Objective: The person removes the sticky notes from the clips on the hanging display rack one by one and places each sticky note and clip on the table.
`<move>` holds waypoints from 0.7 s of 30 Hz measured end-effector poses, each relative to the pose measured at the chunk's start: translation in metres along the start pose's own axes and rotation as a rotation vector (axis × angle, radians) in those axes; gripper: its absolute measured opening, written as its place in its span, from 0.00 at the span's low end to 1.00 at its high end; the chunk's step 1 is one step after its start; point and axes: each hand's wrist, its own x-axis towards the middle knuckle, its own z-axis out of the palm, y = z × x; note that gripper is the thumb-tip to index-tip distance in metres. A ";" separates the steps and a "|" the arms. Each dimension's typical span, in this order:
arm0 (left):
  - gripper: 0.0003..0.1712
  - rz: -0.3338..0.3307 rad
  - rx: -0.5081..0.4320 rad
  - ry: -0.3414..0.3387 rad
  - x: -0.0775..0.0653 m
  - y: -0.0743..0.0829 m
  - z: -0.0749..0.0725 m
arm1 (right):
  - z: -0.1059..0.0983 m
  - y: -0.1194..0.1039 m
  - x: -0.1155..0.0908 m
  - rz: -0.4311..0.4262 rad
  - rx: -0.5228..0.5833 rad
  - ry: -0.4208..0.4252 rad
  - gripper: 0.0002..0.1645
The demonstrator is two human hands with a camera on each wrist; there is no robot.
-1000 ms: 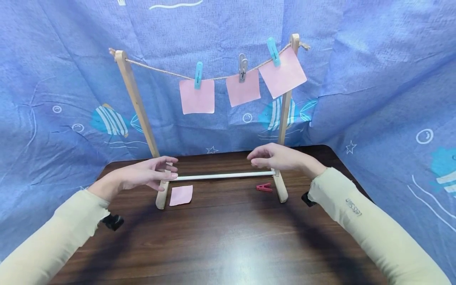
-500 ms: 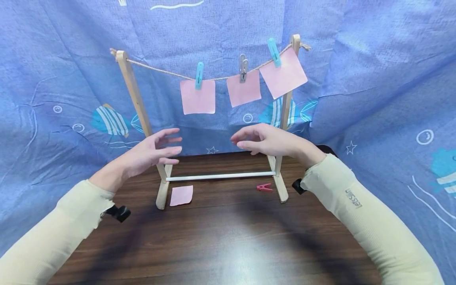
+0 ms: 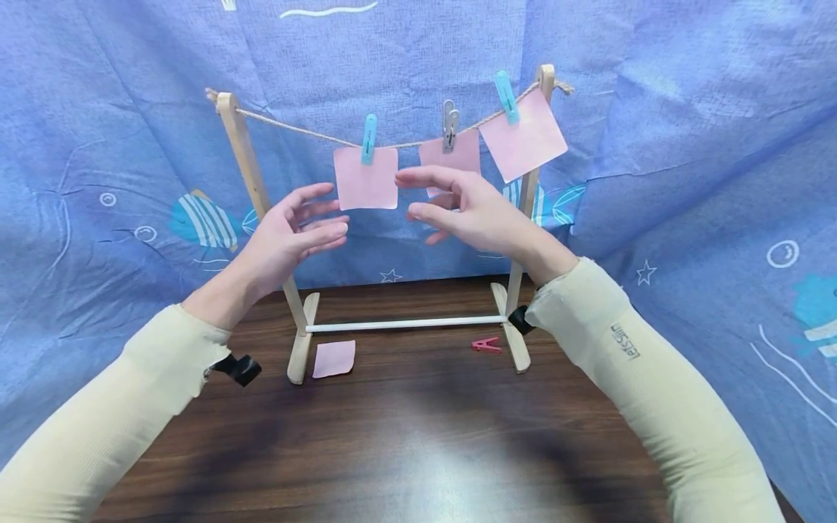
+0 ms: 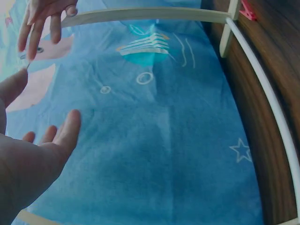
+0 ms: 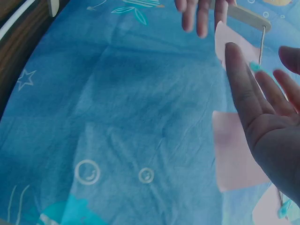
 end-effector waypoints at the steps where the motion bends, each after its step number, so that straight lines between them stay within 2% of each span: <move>1: 0.40 0.016 -0.013 0.010 0.002 0.001 0.002 | 0.001 -0.002 0.003 -0.008 0.011 0.006 0.30; 8: 0.38 0.079 -0.015 0.028 0.012 0.006 0.007 | 0.005 -0.011 0.018 -0.056 0.043 0.052 0.39; 13: 0.34 0.143 -0.068 0.085 0.019 0.009 0.014 | 0.006 -0.017 0.030 -0.075 0.041 0.067 0.43; 16: 0.32 0.143 -0.105 0.105 0.022 0.014 0.018 | 0.007 -0.020 0.038 -0.067 0.062 0.070 0.45; 21: 0.32 0.112 -0.130 0.087 0.024 0.019 0.022 | 0.008 -0.021 0.047 -0.001 0.136 0.083 0.45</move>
